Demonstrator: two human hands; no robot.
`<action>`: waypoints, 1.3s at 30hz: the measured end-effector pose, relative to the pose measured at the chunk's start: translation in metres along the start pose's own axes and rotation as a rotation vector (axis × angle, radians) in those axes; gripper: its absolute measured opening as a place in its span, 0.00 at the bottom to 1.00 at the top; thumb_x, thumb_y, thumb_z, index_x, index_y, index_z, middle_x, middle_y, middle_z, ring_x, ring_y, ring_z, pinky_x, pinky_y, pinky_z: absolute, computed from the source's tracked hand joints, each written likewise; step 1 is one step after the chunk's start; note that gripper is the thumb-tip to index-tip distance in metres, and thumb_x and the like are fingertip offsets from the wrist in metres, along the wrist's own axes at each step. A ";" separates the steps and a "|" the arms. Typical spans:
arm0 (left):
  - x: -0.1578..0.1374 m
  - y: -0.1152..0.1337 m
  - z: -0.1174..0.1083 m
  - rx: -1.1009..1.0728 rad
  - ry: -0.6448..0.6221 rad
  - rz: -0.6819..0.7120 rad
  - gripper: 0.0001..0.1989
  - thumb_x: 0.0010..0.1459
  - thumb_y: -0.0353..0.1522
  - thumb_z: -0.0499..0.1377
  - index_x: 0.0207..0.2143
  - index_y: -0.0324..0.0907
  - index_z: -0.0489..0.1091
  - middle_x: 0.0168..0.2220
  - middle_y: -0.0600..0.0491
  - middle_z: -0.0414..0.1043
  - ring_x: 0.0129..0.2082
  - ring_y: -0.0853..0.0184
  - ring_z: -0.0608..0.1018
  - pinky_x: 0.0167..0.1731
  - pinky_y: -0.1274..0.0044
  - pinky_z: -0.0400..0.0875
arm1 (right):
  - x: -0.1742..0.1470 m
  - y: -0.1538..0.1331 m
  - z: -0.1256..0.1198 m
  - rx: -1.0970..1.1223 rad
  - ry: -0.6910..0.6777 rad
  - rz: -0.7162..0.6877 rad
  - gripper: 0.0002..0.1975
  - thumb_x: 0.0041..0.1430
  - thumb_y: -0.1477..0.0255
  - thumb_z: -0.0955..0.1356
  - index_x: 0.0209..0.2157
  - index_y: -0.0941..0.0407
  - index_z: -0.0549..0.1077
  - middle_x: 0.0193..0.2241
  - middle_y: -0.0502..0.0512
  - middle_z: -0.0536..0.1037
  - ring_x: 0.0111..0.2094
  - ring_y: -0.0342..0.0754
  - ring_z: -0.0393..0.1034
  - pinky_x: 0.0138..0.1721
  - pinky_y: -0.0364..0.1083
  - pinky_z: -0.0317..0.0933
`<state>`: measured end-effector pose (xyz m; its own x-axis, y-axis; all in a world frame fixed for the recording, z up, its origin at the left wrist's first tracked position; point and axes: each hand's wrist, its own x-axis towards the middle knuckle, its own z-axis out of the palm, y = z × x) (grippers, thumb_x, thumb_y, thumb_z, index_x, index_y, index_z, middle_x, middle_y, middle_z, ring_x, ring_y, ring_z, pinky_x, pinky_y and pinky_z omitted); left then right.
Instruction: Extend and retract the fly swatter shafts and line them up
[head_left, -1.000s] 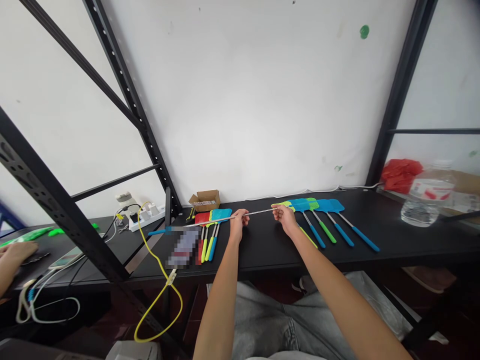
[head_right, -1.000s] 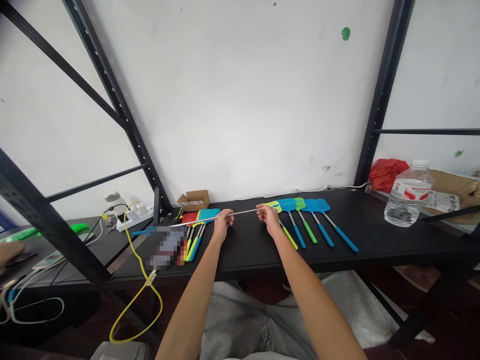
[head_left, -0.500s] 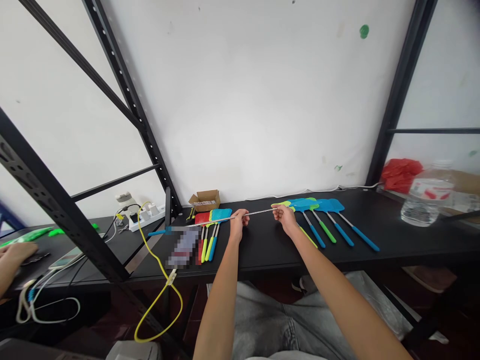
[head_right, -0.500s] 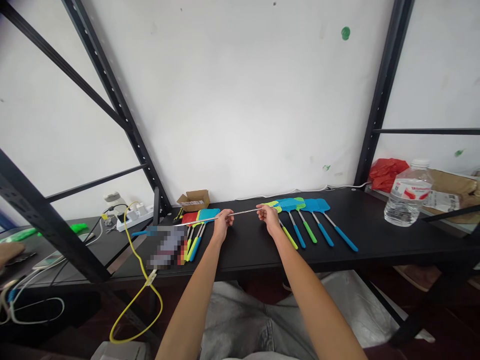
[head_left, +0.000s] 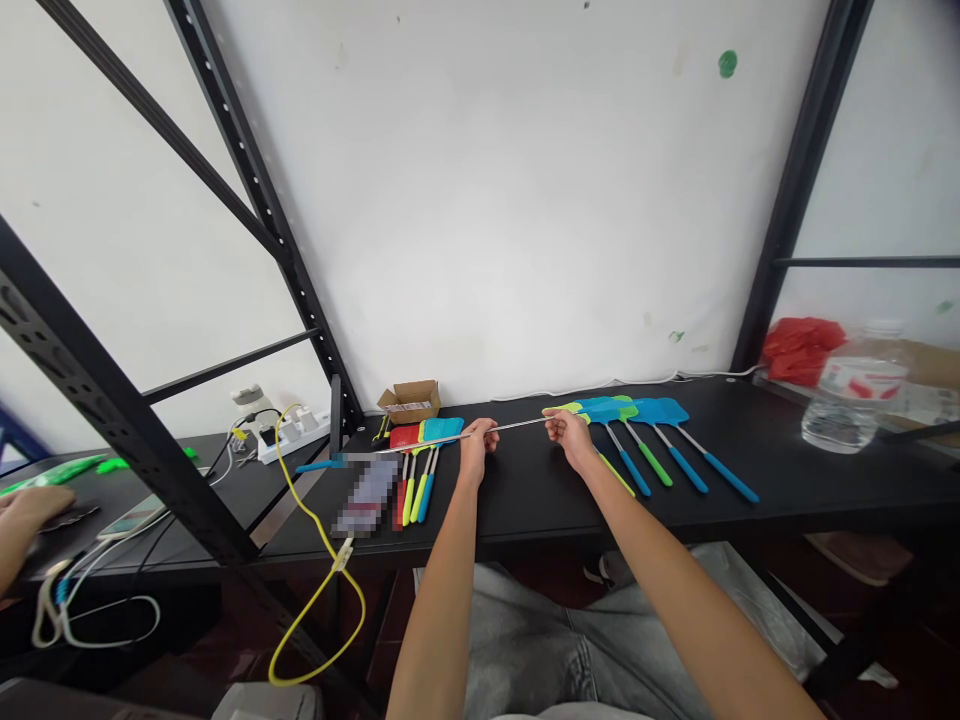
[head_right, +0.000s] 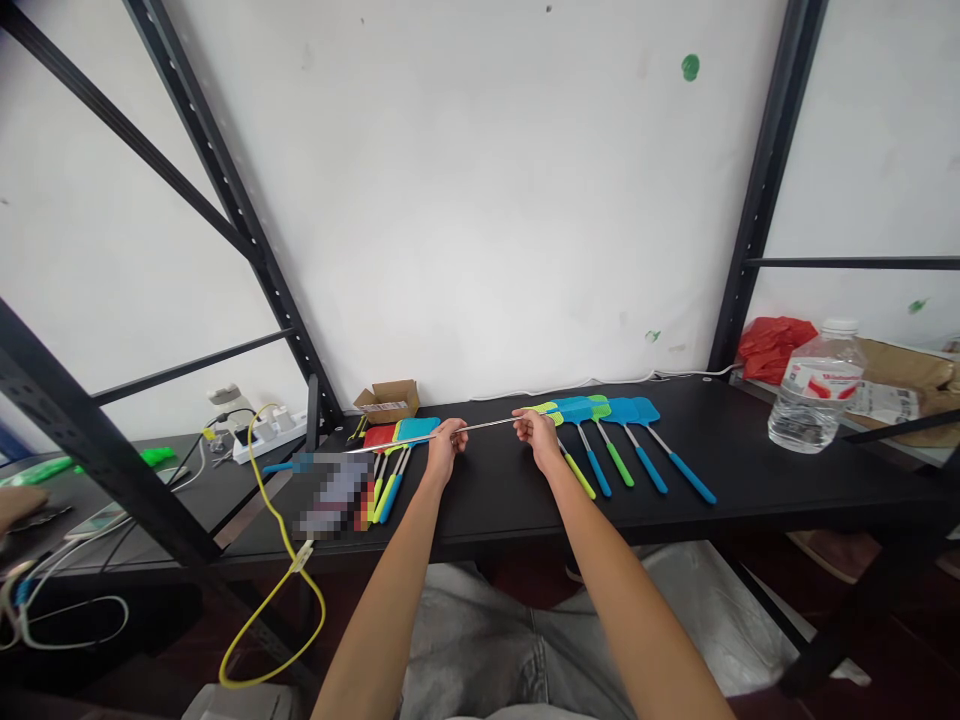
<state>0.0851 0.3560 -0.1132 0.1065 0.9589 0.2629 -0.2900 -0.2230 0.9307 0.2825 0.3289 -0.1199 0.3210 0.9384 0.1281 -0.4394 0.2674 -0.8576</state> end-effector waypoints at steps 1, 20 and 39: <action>0.000 0.000 0.000 0.001 -0.002 0.000 0.11 0.49 0.39 0.60 0.27 0.39 0.71 0.19 0.55 0.67 0.16 0.75 0.64 0.18 0.80 0.53 | 0.000 0.000 0.000 0.000 0.000 0.000 0.11 0.40 0.69 0.67 0.26 0.58 0.78 0.19 0.52 0.73 0.20 0.42 0.62 0.22 0.43 0.55; 0.000 0.000 0.000 0.006 -0.003 -0.001 0.11 0.49 0.39 0.60 0.27 0.39 0.71 0.19 0.55 0.67 0.16 0.75 0.64 0.18 0.80 0.53 | 0.001 0.002 -0.002 -0.006 -0.008 -0.006 0.11 0.41 0.68 0.67 0.27 0.58 0.78 0.19 0.52 0.73 0.20 0.42 0.62 0.22 0.43 0.55; 0.007 -0.008 -0.007 -0.108 0.234 0.077 0.25 0.57 0.53 0.50 0.19 0.43 0.60 0.15 0.57 0.54 0.15 0.73 0.59 0.17 0.78 0.54 | 0.005 0.000 -0.006 0.121 0.100 -0.104 0.13 0.46 0.59 0.71 0.27 0.54 0.73 0.16 0.47 0.68 0.18 0.41 0.59 0.20 0.44 0.54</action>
<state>0.0816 0.3655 -0.1207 -0.1388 0.9572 0.2541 -0.3898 -0.2887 0.8745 0.2887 0.3322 -0.1226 0.4489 0.8795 0.1579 -0.4955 0.3921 -0.7751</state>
